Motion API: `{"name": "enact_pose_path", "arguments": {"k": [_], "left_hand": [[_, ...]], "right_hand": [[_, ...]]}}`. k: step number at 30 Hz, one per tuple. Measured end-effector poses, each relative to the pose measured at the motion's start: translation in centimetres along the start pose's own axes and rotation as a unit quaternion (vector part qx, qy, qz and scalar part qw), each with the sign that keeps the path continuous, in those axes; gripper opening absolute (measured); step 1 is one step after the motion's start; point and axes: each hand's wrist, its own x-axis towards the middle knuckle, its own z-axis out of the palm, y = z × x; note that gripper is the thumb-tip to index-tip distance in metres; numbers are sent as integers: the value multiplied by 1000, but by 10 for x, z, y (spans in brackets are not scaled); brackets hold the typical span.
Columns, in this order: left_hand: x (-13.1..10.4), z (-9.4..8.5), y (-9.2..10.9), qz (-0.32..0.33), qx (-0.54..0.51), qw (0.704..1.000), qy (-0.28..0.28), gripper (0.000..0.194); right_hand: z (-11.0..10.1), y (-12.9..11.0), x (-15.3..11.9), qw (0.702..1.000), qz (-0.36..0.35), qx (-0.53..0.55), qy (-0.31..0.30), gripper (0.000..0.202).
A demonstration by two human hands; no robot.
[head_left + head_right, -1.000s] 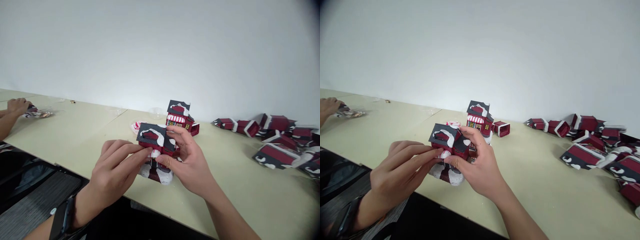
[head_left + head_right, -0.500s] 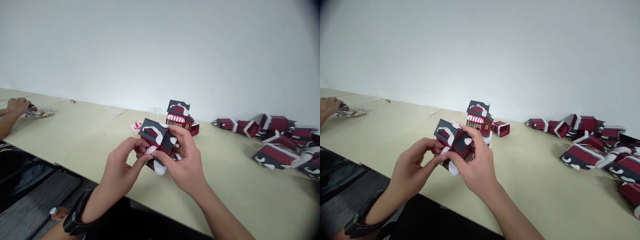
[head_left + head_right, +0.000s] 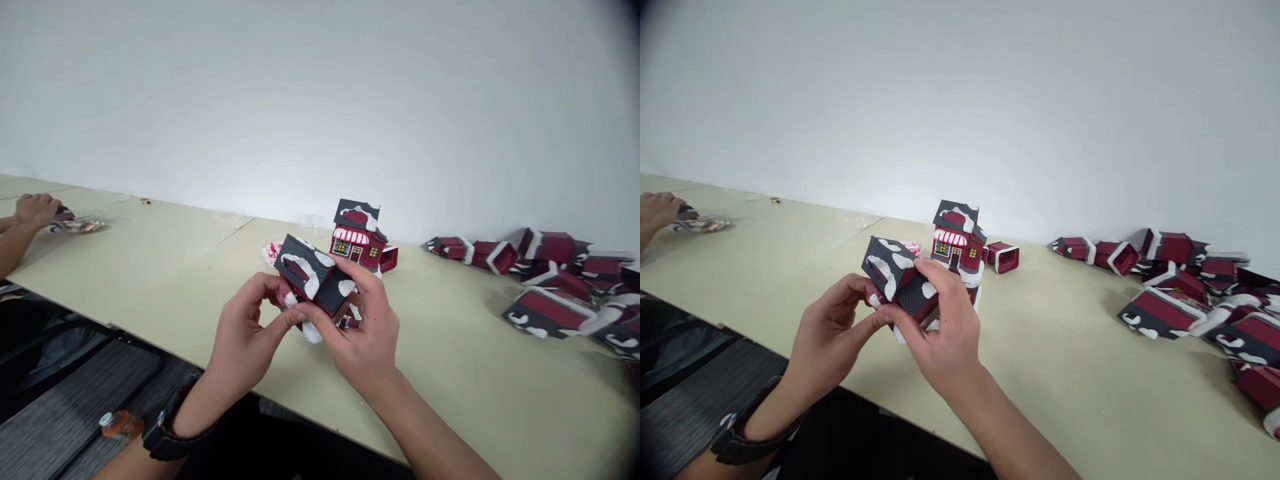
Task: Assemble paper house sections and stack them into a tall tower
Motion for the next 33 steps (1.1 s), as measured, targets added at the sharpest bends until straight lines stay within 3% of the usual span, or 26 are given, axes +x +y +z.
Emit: {"name": "enact_pose_path", "arguments": {"k": [5, 8, 11, 14, 33], "left_hand": [[-3, -7, 1, -25, 17, 999, 13, 12], [-2, -11, 4, -114, -88, 989, 21, 19], [1, -14, 5, -201, -213, 956, 12, 31], [5, -16, 5, -247, -272, 930, -4, 34], [12, -15, 4, -286, -338, 895, -44, 33]], "right_hand": [[4, 3, -2, 999, -47, -15, 21, 63], [5, 4, -2, 996, -78, -36, 37, 64], [6, 5, -1, 993, -97, -48, 41, 66], [6, 6, -2, 993, -103, -47, 40, 67], [8, 3, -3, 991, -116, -63, 33, 66]]}}
